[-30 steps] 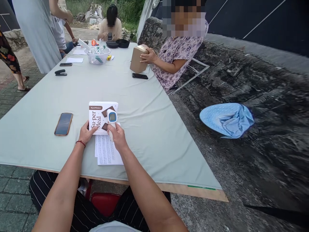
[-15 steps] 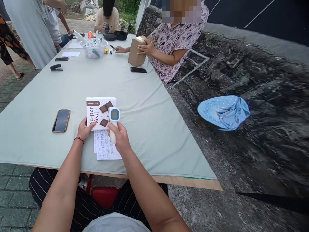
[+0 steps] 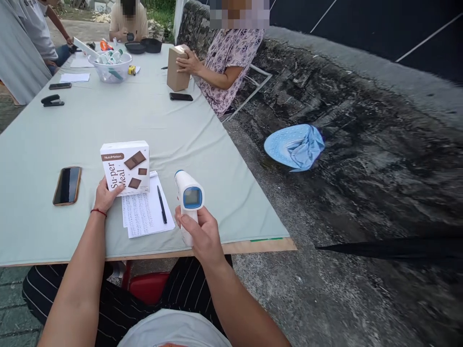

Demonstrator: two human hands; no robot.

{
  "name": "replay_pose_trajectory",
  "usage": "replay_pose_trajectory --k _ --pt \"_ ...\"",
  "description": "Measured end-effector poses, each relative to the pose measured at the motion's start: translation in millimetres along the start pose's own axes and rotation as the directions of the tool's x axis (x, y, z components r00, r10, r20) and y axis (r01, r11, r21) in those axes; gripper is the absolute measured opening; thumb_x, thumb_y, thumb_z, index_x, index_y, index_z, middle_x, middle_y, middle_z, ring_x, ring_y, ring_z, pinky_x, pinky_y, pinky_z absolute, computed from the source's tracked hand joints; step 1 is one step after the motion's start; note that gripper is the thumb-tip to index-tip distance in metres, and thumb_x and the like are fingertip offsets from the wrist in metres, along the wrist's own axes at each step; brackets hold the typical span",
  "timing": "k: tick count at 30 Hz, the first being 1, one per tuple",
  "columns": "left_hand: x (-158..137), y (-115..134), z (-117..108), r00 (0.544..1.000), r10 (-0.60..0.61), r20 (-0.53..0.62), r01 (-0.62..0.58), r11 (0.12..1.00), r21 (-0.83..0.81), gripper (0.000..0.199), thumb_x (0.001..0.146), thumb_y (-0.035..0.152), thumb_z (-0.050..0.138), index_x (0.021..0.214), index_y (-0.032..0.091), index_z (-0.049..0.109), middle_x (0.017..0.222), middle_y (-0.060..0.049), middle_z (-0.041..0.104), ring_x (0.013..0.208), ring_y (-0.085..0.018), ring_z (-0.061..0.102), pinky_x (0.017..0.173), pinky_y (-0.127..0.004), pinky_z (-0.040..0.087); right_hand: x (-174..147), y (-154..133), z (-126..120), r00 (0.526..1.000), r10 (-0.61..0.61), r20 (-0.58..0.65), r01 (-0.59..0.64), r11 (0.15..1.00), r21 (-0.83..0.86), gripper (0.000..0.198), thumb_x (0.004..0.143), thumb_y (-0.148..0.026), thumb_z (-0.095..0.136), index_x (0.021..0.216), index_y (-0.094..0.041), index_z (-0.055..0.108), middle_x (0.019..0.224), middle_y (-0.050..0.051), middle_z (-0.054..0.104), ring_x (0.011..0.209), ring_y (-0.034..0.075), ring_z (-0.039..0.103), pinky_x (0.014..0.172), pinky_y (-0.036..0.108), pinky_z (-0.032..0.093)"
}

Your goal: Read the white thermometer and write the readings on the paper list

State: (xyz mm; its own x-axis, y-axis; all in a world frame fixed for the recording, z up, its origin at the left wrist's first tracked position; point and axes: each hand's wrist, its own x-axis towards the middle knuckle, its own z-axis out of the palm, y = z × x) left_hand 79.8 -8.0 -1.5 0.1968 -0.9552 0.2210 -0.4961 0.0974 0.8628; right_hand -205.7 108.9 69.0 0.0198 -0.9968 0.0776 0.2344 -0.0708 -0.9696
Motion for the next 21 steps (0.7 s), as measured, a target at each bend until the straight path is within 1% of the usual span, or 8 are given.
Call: replay_pose_trajectory --k 3,6,7,9,11,13,18,21 --pt "0 0 -2 0.999 -0.022 -0.030 0.023 0.999 0.045 0.063 0.056 0.059 0.080 0.101 0.017 0.066 0.101 -0.011 0.068 0.106 -0.034 0.059 0.090 -0.046 0.051 4 11 -16 0.999 0.029 -0.025 -0.031 0.996 -0.085 0.042 0.081 -0.050 0.066 0.108 -0.019 0.063 0.092 0.005 0.065 0.080 0.019 0.057 0.073 0.031 0.048" --pt "-2 0 -2 0.998 -0.060 -0.022 0.059 0.997 -0.040 0.070 0.055 0.056 0.081 0.110 0.016 0.060 0.105 -0.011 0.068 0.099 -0.030 0.063 0.085 -0.043 0.053 17 35 -43 0.989 0.040 -0.140 -0.088 0.931 -0.353 0.057 0.075 -0.056 0.067 0.116 -0.017 0.061 0.106 0.010 0.066 0.093 0.024 0.060 0.081 0.036 0.048" --pt "-3 1 -2 0.998 -0.060 -0.022 0.058 0.996 -0.072 0.071 0.056 0.056 0.081 0.111 0.016 0.059 0.106 -0.011 0.069 0.098 -0.029 0.064 0.085 -0.042 0.054 22 44 -53 0.980 0.034 -0.195 -0.127 0.864 -0.488 0.059 0.073 -0.056 0.068 0.117 -0.017 0.060 0.109 0.010 0.066 0.096 0.026 0.059 0.081 0.037 0.048" --pt "-5 3 -1 0.998 -0.051 -0.037 0.046 0.991 -0.130 0.070 0.057 0.055 0.081 0.111 0.017 0.057 0.108 -0.011 0.069 0.099 -0.028 0.065 0.084 -0.041 0.055 32 60 -72 0.965 0.040 -0.259 -0.224 0.639 -0.736 0.054 0.075 -0.051 0.065 0.119 -0.020 0.061 0.113 0.010 0.065 0.101 0.028 0.058 0.083 0.037 0.047" --pt "-6 4 0 0.996 -0.042 -0.073 0.027 0.982 -0.188 0.070 0.059 0.055 0.081 0.111 0.017 0.055 0.111 -0.012 0.069 0.103 -0.029 0.065 0.086 -0.041 0.055 40 73 -87 0.959 0.041 -0.281 -0.272 0.427 -0.863 0.049 0.080 -0.046 0.062 0.121 -0.020 0.061 0.113 0.011 0.065 0.103 0.028 0.059 0.082 0.037 0.045" --pt "-5 3 1 0.992 -0.021 -0.123 -0.009 0.971 -0.240 0.071 0.063 0.056 0.079 0.115 0.017 0.053 0.117 -0.013 0.067 0.109 -0.029 0.064 0.090 -0.042 0.055 44 81 -97 0.957 0.034 -0.287 -0.285 0.291 -0.913 0.047 0.083 -0.043 0.060 0.122 -0.019 0.060 0.112 0.012 0.065 0.102 0.028 0.059 0.082 0.036 0.045" --pt "-1 -8 5 0.981 0.023 -0.192 -0.073 0.963 -0.258 0.074 0.069 0.056 0.076 0.125 0.017 0.047 0.125 -0.015 0.062 0.115 -0.027 0.061 0.100 -0.042 0.050 45 94 -110 0.970 -0.008 -0.242 -0.238 0.162 -0.958 0.048 0.084 -0.041 0.059 0.125 -0.016 0.057 0.109 0.013 0.063 0.101 0.028 0.058 0.082 0.036 0.044" --pt "-1 -12 7 0.986 0.005 -0.169 -0.040 0.978 -0.205 0.076 0.070 0.051 0.076 0.131 0.018 0.045 0.126 -0.013 0.060 0.111 -0.025 0.062 0.095 -0.039 0.053 42 99 -110 0.968 -0.135 -0.211 -0.194 0.125 -0.973 0.049 0.083 -0.041 0.059 0.124 -0.015 0.057 0.113 0.017 0.060 0.107 0.032 0.053 0.087 0.042 0.043"
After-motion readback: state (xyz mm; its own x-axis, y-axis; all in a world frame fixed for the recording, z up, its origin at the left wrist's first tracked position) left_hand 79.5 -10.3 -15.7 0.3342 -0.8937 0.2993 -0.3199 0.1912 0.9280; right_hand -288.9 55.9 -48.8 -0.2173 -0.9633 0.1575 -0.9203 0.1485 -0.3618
